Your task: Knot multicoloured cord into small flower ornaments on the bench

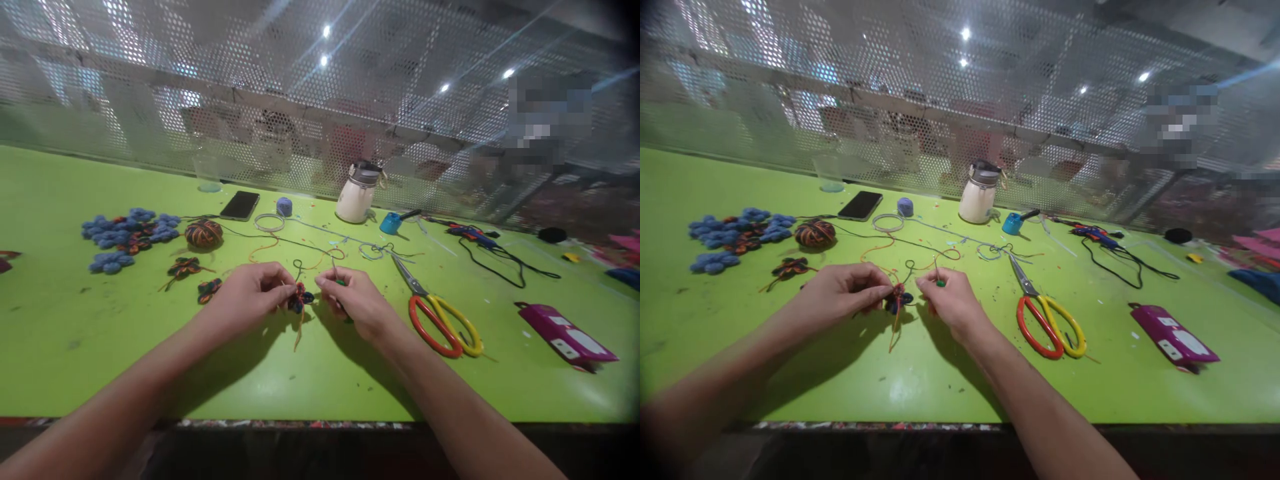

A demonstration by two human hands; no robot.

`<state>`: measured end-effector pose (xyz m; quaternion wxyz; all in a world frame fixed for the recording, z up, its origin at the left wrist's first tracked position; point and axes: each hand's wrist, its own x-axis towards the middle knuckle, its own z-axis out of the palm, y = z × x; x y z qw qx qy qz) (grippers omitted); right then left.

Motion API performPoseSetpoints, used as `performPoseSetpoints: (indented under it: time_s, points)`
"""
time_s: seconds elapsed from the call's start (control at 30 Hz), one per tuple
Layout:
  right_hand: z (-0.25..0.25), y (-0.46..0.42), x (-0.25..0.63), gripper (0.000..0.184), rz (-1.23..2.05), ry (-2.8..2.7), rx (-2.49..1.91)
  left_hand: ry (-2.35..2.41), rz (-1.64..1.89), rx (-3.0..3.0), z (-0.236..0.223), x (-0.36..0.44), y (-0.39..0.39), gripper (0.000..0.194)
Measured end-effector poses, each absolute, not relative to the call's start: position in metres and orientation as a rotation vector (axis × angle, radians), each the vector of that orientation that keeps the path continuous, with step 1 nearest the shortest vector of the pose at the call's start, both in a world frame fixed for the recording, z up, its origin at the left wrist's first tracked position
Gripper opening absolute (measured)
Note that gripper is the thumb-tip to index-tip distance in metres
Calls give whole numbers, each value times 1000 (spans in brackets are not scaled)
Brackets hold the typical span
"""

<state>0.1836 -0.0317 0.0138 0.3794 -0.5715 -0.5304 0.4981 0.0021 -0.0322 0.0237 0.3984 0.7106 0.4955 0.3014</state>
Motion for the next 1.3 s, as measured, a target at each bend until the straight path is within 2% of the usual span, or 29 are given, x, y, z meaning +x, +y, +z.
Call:
performPoseSetpoints:
  time_s: [0.17, 0.23, 0.37, 0.53, 0.67, 0.8, 0.93, 1.03, 1.1, 1.2, 1.3]
  points:
    - [6, -25, 191, 21, 592, -1660, -1470, 1267, 703, 1786, 18, 1, -26, 21]
    - [10, -31, 188, 16, 465, -1775, -1347, 1257, 686, 1800, 16, 1, -25, 21]
    - [15, -43, 174, 9, 702, -1881, -1202, 1209, 673, 1820, 12, 1, -22, 20]
    - [-1, -38, 164, 15, 1175, -1678, -1214, 1109, 731, 1741, 5, 0, -19, 17]
    - [-8, -36, 163, 6, 1252, -1633, -1235, 1049, 719, 1660, 6, 2, -20, 21]
    - [-7, -38, 164, 10, 1301, -1582, -1249, 1016, 751, 1492, 16, 2, -24, 26]
    - [-7, -37, 165, 12, 1492, -1430, -1195, 1023, 970, 1231, 20, -1, -24, 32]
    - [-8, -35, 166, 18, 1561, -1339, -1160, 1110, 1143, 1184, 17, -4, -20, 27]
    - [-8, -35, 167, 24, 1578, -1324, -1156, 1179, 1060, 1300, 15, -5, -20, 20]
    - [-8, -35, 168, 31, 1599, -1325, -1157, 1153, 716, 1507, 14, -2, -23, 13]
    - [-8, -35, 170, 34, 1593, -1325, -1184, 1231, 648, 1678, 11, 3, -28, 13]
